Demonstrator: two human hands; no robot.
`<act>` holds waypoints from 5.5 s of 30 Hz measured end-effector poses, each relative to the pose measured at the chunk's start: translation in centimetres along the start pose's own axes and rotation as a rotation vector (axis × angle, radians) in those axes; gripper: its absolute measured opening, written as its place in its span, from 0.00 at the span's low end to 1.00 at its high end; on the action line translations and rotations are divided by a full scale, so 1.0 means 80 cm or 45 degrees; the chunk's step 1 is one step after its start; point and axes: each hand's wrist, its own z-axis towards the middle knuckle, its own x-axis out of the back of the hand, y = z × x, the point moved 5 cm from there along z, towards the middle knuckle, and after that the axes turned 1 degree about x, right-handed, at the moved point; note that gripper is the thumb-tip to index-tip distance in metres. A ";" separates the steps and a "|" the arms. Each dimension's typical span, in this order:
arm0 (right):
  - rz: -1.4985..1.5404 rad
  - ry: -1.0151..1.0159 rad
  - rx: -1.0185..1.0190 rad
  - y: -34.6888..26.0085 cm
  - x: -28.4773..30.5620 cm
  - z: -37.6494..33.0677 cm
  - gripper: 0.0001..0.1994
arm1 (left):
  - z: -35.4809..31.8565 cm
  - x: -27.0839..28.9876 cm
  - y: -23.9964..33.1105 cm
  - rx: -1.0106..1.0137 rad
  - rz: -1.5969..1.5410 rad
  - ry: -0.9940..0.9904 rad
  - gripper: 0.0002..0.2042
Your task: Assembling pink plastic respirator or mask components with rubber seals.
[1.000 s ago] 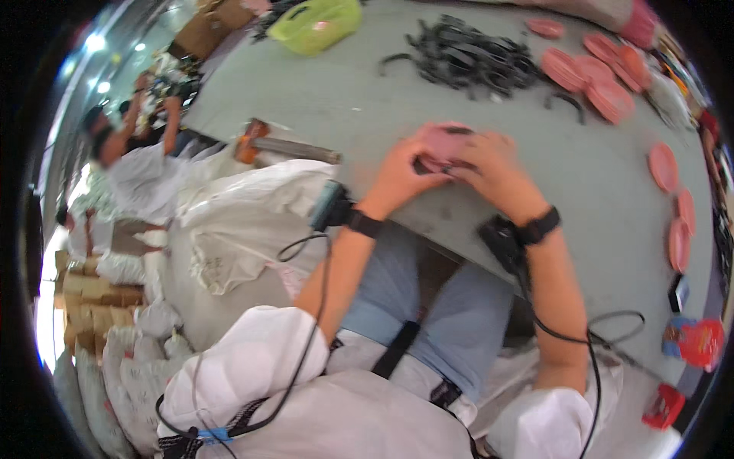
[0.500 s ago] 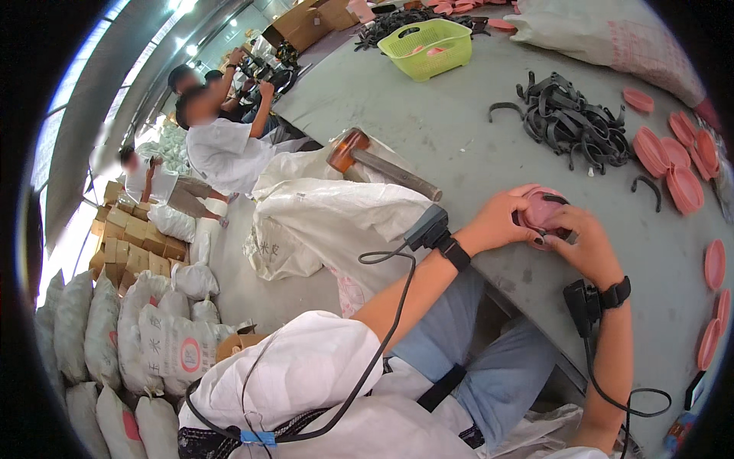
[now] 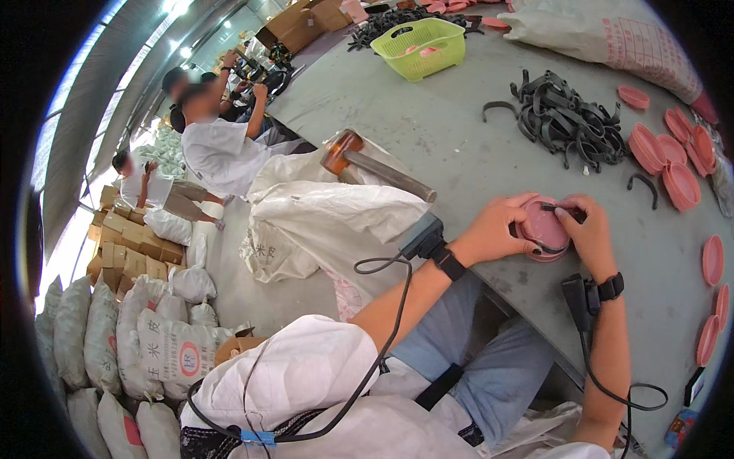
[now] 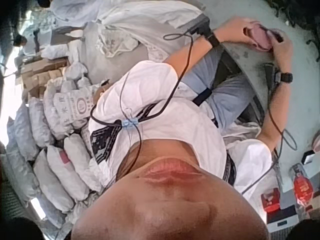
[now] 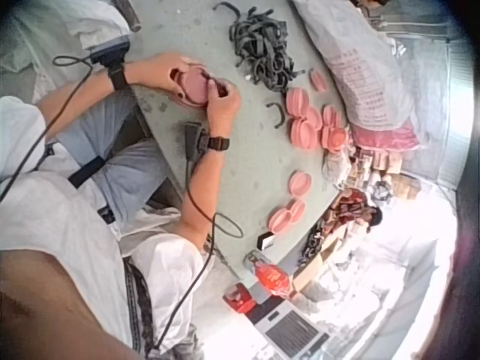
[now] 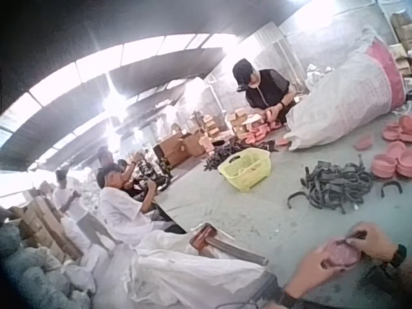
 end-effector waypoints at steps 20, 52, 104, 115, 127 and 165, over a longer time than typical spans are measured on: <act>-0.079 0.114 -0.014 -0.023 0.005 -0.007 0.05 | -0.005 -0.002 0.004 0.001 0.103 -0.007 0.16; -0.167 0.004 0.064 -0.011 -0.001 0.007 0.12 | -0.002 -0.001 0.004 -0.056 0.012 0.033 0.15; -1.153 -0.569 0.377 -0.035 0.000 0.011 0.21 | 0.000 -0.013 0.012 -0.193 0.076 -0.221 0.18; -1.136 -0.448 0.405 -0.055 -0.006 0.000 0.14 | -0.007 -0.011 0.004 -0.112 0.100 -0.209 0.19; -0.208 0.057 0.007 0.015 0.009 -0.019 0.14 | -0.006 -0.017 0.004 -0.128 0.174 -0.163 0.20; 0.329 0.086 -0.191 -0.052 -0.028 -0.017 0.11 | -0.018 -0.051 0.047 -0.190 0.426 0.039 0.35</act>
